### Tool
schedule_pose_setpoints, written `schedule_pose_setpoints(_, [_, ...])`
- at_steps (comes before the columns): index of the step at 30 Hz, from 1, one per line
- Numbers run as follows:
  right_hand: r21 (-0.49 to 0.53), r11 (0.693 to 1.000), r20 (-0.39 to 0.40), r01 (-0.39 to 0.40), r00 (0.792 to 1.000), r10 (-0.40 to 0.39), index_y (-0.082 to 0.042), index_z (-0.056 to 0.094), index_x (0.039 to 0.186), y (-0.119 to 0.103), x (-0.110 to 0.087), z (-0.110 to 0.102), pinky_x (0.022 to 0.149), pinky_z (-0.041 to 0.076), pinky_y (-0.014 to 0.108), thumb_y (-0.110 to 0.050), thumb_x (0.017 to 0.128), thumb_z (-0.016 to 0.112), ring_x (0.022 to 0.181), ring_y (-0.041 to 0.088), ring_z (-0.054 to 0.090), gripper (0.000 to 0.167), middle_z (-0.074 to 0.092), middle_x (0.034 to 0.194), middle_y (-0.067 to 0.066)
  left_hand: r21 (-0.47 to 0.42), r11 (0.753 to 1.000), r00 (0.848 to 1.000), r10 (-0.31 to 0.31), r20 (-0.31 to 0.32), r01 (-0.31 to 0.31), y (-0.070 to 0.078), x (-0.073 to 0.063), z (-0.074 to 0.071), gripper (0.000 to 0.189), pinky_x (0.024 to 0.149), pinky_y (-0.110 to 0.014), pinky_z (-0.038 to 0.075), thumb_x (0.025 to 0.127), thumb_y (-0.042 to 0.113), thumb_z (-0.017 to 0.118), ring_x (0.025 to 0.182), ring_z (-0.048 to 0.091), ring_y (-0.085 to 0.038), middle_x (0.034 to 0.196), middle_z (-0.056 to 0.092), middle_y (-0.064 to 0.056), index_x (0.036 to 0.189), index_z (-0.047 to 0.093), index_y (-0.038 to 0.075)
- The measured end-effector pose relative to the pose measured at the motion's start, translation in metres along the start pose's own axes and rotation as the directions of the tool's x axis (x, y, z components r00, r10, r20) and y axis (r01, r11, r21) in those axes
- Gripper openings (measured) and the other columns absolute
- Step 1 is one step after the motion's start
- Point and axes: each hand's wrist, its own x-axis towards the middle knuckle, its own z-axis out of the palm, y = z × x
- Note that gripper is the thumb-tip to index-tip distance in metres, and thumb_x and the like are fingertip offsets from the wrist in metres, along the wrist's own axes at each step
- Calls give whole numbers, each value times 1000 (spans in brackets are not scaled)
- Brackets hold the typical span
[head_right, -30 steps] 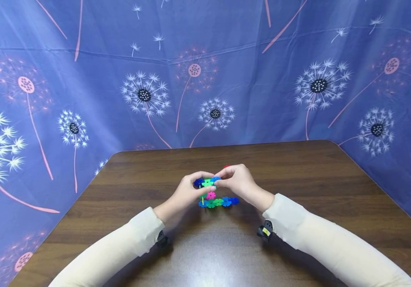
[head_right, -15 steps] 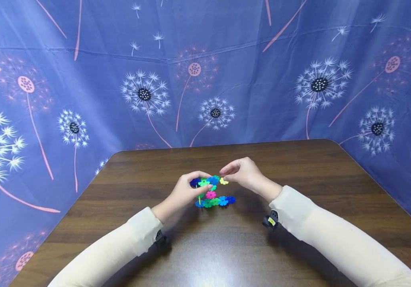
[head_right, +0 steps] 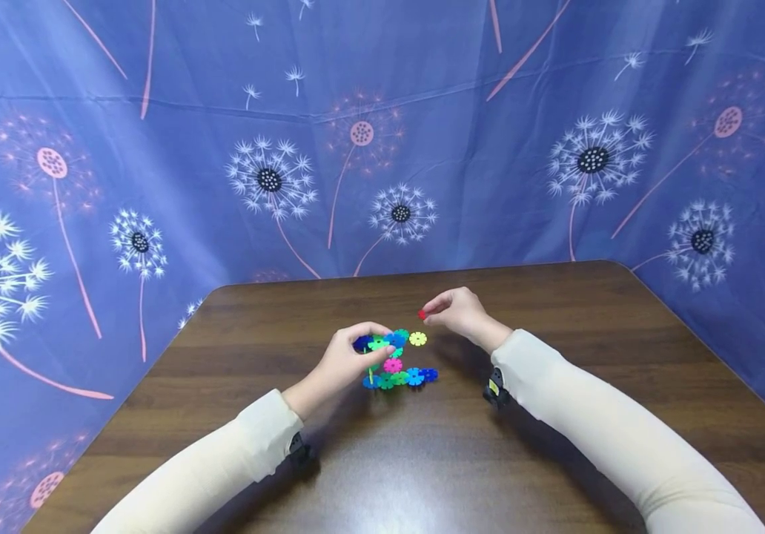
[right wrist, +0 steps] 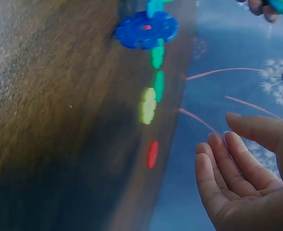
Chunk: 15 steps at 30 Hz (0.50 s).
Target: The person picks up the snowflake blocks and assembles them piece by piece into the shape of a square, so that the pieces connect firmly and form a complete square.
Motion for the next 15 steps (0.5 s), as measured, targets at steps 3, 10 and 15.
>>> schedule_pose_setpoints(3, [-12, 1000, 21, -14, 1000, 15, 1, 71, 107, 4, 9, 8, 80, 53, 34, -16, 81, 78, 94, 22, 66, 32, 74, 101, 12, 4, 1000, 1000, -4, -17, 4, 1, 1, 2, 21, 64, -23, 53, 85, 24, 76, 66, 61, -11, 97, 72, -4, 105, 71, 18])
schedule_pose_setpoints(10, [-37, 998, 81, -47, 995, 50, 1, 69, 111, 2, 27, 30, 87, 53, 38, -13, 82, 77, 98, 25, 65, 33, 73, 103, 12, 23, 1000, 999, 8, -35, -7, 0, 2, 4, 22, 59, -20, 47, 86, 21, 75, 61, 55, -7, 95, 72, -6, 107, 71, 16])
schedule_pose_setpoints(15, [-110, 993, 129, -53, 989, 67, -1, 71, 108, 0, 38, 45, 81, 55, 35, -6, 81, 74, 94, 23, 64, 27, 71, 103, 12, 24, 1000, 999, 4, -43, -3, 1, 3, 4, 19, 63, -22, 50, 86, 22, 75, 64, 59, -7, 94, 72, -4, 103, 71, 18])
